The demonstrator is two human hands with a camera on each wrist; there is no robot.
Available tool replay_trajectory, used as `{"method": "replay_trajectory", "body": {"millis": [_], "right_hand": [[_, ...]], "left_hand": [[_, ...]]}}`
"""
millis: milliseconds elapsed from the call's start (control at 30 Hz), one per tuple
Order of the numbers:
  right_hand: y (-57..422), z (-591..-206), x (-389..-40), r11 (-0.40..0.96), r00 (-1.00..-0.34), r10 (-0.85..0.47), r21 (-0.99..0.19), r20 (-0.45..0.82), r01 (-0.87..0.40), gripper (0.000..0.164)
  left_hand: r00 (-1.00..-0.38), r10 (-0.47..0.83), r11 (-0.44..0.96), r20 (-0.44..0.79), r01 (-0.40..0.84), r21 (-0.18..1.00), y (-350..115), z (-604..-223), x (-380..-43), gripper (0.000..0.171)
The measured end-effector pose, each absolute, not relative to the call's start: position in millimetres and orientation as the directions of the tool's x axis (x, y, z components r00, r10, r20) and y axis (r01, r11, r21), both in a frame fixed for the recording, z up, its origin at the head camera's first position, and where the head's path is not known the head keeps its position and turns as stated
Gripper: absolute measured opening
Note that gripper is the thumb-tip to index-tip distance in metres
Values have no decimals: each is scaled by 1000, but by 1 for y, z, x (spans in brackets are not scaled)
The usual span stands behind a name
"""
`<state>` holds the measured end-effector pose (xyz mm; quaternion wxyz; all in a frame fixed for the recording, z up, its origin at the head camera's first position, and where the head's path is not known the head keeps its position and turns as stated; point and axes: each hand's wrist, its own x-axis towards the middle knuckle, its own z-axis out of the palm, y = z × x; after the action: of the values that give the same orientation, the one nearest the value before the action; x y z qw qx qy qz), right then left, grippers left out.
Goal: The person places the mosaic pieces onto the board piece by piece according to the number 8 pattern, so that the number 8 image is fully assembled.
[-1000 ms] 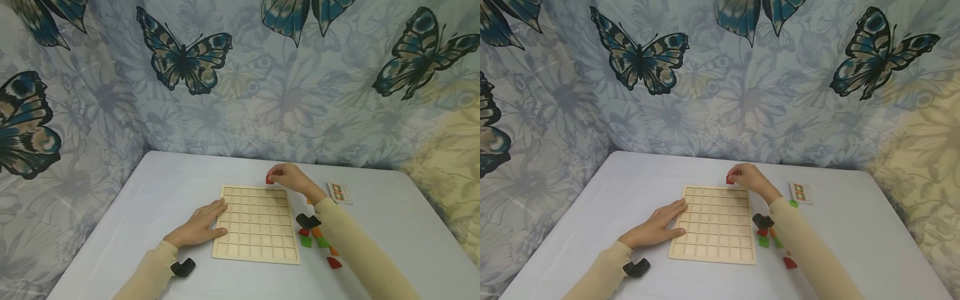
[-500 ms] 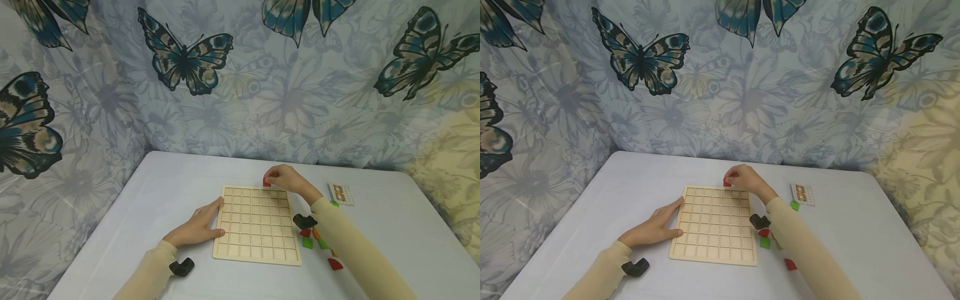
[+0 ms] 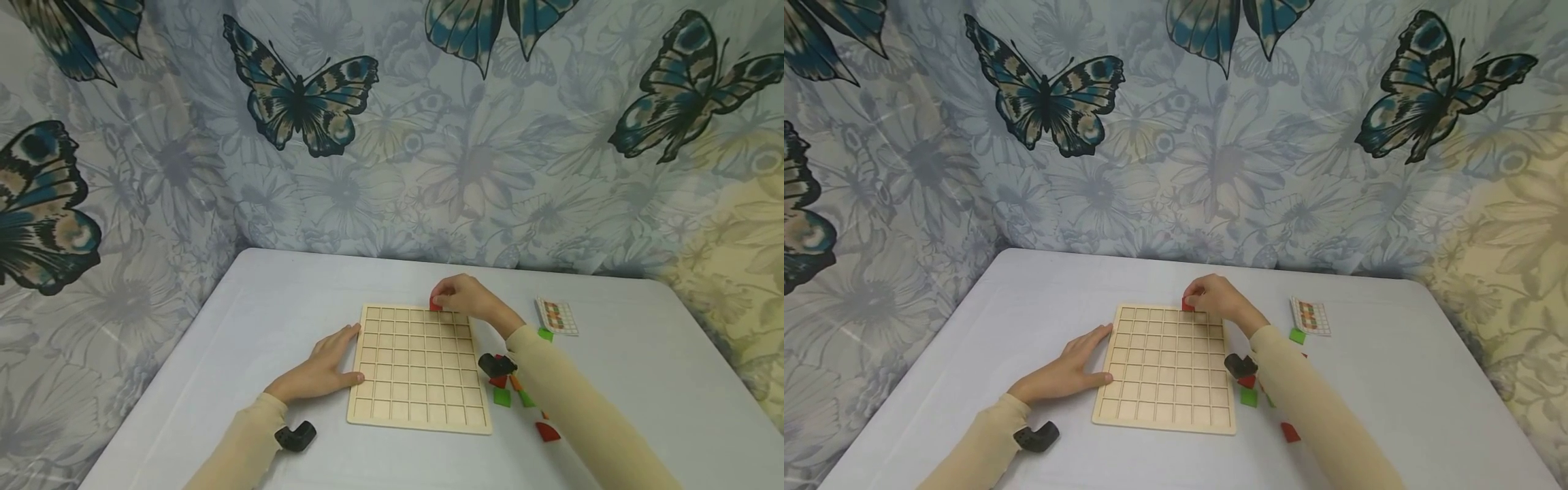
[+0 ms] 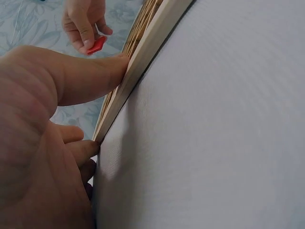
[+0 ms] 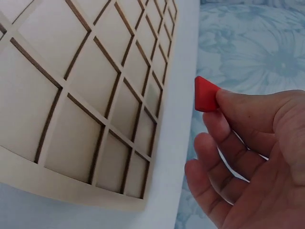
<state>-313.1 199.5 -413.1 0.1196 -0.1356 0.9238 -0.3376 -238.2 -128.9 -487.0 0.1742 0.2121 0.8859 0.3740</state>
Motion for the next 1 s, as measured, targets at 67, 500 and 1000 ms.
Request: {"method": "replay_trajectory", "body": {"millis": [67, 500, 1000], "right_hand": [[198, -416, -314, 739, -933, -333, -652, -132, -171, 17], [194, -434, -321, 762, -934, -315, -631, -170, -143, 17], [191, -439, -319, 762, -925, -326, -633, -194, -136, 18]], "left_hand": [[-849, 506, 626, -151, 241, 742, -129, -487, -238, 94], [-856, 497, 630, -145, 240, 739, -129, -489, -239, 95], [-859, 489, 637, -150, 235, 734, -129, -489, -239, 97]]}}
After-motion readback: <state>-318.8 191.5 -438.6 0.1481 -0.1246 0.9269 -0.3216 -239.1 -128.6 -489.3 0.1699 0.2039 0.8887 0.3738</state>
